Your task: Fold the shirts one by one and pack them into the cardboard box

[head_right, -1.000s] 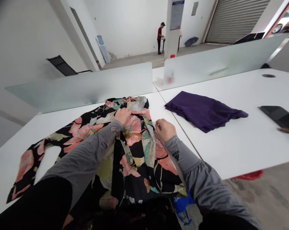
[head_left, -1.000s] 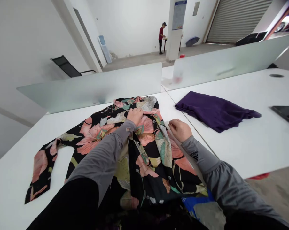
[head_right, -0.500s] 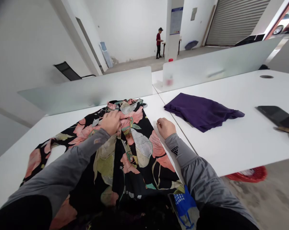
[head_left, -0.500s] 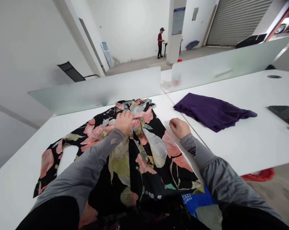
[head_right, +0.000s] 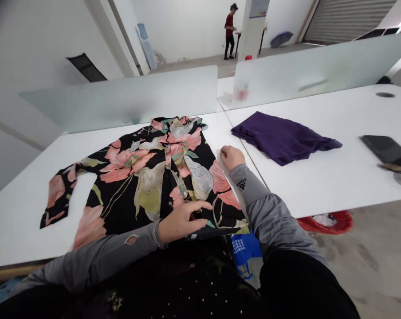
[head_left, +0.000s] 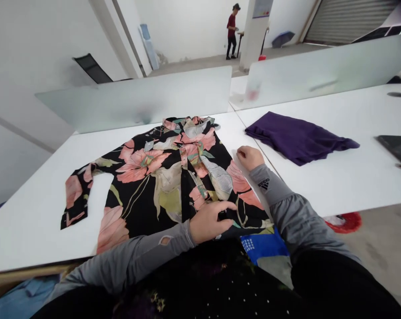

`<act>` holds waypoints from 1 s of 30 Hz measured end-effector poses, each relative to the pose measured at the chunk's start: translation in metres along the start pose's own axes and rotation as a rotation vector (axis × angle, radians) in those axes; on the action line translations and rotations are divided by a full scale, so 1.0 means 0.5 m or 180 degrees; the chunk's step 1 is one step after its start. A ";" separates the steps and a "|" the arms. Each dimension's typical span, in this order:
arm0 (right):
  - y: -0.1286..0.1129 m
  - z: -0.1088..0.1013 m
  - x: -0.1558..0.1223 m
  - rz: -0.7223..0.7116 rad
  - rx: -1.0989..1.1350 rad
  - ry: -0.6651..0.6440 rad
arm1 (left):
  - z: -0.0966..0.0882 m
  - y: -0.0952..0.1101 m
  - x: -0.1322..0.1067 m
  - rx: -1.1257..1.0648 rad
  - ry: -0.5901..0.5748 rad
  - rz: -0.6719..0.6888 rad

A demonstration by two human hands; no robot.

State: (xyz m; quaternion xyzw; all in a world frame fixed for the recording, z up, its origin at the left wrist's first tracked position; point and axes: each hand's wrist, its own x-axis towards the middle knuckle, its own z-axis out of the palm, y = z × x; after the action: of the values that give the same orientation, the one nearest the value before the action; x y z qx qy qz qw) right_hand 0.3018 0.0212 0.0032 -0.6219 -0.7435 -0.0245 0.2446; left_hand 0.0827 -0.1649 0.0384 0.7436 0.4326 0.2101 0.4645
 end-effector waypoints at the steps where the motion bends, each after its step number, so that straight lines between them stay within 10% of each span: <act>1: 0.000 0.001 0.000 0.0002 -0.0003 -0.0016 | 0.008 0.002 -0.004 -0.0226 -0.0150 0.0014; 14: -0.007 -0.015 -0.007 -0.0012 0.0005 -0.0193 | 0.053 0.007 -0.069 -0.2804 -0.0474 -0.0981; 24: -0.057 -0.072 -0.043 -0.0431 0.1184 0.0447 | 0.020 -0.032 -0.091 -0.1047 -0.1433 -0.0812; 30: -0.099 -0.102 -0.122 -0.1290 0.1713 -0.2276 | -0.079 -0.034 -0.123 0.0096 -0.0262 0.0222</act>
State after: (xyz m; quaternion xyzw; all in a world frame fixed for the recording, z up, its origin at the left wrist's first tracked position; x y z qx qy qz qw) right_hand 0.2790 -0.0628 0.0374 -0.3490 -0.8669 0.3364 0.1163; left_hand 0.0137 -0.1931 0.0479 0.7732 0.3901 0.1889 0.4629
